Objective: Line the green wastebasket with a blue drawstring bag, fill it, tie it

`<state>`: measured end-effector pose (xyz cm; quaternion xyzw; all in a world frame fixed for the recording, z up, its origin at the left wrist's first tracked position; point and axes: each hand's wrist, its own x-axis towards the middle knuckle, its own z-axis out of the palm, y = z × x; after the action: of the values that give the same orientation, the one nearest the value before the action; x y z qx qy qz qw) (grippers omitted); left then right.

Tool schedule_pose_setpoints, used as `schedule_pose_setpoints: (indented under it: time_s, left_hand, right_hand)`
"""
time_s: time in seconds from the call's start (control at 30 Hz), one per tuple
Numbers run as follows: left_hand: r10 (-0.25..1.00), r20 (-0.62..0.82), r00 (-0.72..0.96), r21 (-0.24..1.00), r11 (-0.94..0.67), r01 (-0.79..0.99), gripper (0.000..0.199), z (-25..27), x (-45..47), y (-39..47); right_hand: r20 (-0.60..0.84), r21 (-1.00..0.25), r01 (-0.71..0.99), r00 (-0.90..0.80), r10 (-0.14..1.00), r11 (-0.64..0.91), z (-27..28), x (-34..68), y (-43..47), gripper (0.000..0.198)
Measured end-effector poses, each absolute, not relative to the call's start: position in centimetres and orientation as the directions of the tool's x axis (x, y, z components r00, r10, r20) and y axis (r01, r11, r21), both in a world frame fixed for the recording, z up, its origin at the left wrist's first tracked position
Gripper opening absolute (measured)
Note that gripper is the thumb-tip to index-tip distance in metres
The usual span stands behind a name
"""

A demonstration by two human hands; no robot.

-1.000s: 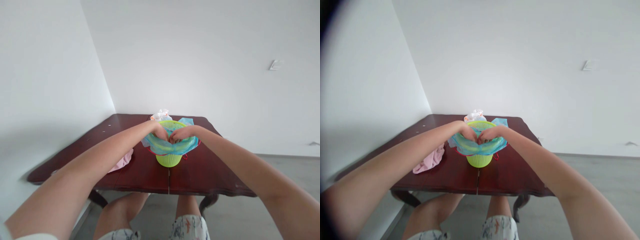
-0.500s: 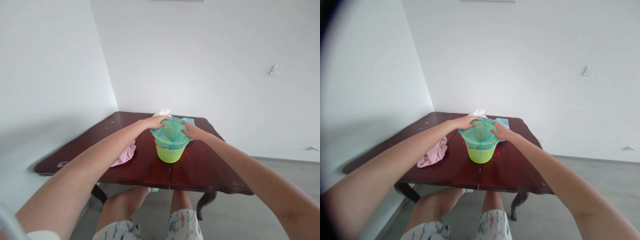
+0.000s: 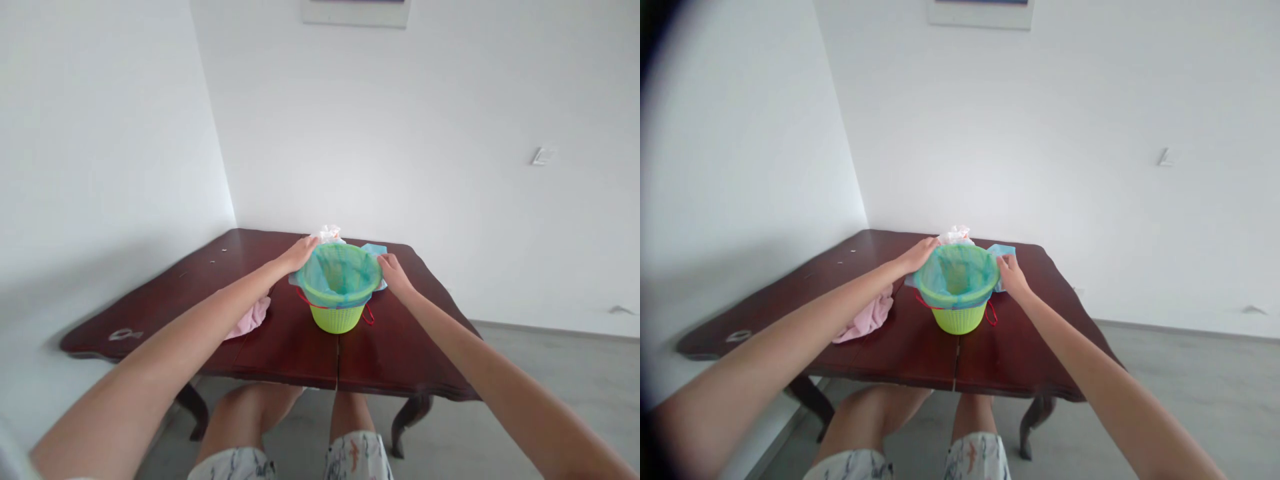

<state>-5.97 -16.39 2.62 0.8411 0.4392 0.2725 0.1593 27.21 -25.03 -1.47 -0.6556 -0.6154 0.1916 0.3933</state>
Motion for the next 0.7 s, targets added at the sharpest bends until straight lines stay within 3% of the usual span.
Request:
schedule_pose_setpoints:
  time_s: [0.07,0.1,0.2,0.3,0.43,0.5,0.6,0.7]
  left_hand:
    - [0.754,0.429,0.498,0.451,-0.656,0.606,0.084,2.2,-8.8,-18.7]
    - [0.65,0.482,0.588,0.372,-0.759,0.534,0.081,1.9,-10.1,-19.8]
    - [0.405,0.405,0.82,0.172,-0.914,0.367,0.072,0.9,-12.5,-22.4]
    - [0.413,0.331,0.849,0.104,-0.91,0.402,0.056,-0.2,-12.7,-23.3]
    - [0.418,0.452,0.788,0.061,-0.896,0.44,0.044,-2.4,-10.9,-23.3]
    - [0.384,0.496,0.779,-0.023,-0.891,0.454,0.054,-3.9,-9.7,-23.7]
    - [0.355,0.56,0.748,-0.108,-0.864,0.491,0.092,-6.0,-8.0,-25.0]
    - [0.337,0.573,0.747,-0.106,-0.873,0.476,0.095,-6.6,-7.8,-26.4]
  right_hand:
    - [0.361,-0.7,0.681,0.081,0.929,0.213,-2.5,28.1,-27.9,0.067]
    - [0.449,-0.616,0.711,-0.037,0.893,0.339,-3.0,28.4,-29.4,0.071]
    - [0.526,-0.346,0.722,-0.38,0.761,0.6,-4.6,28.7,-32.5,0.072]
    - [0.547,-0.241,0.73,-0.443,0.711,0.64,-5.6,28.1,-33.2,0.075]
    - [0.598,-0.217,0.759,-0.394,0.698,0.614,-7.2,26.3,-32.4,0.091]
    - [0.617,-0.226,0.77,-0.361,0.699,0.597,-8.6,24.9,-32.3,0.103]
    - [0.661,-0.31,0.769,-0.25,0.708,0.56,-11.1,22.7,-32.5,0.112]
    - [0.679,-0.446,0.714,-0.122,0.723,0.54,-13.9,21.4,-32.6,0.108]
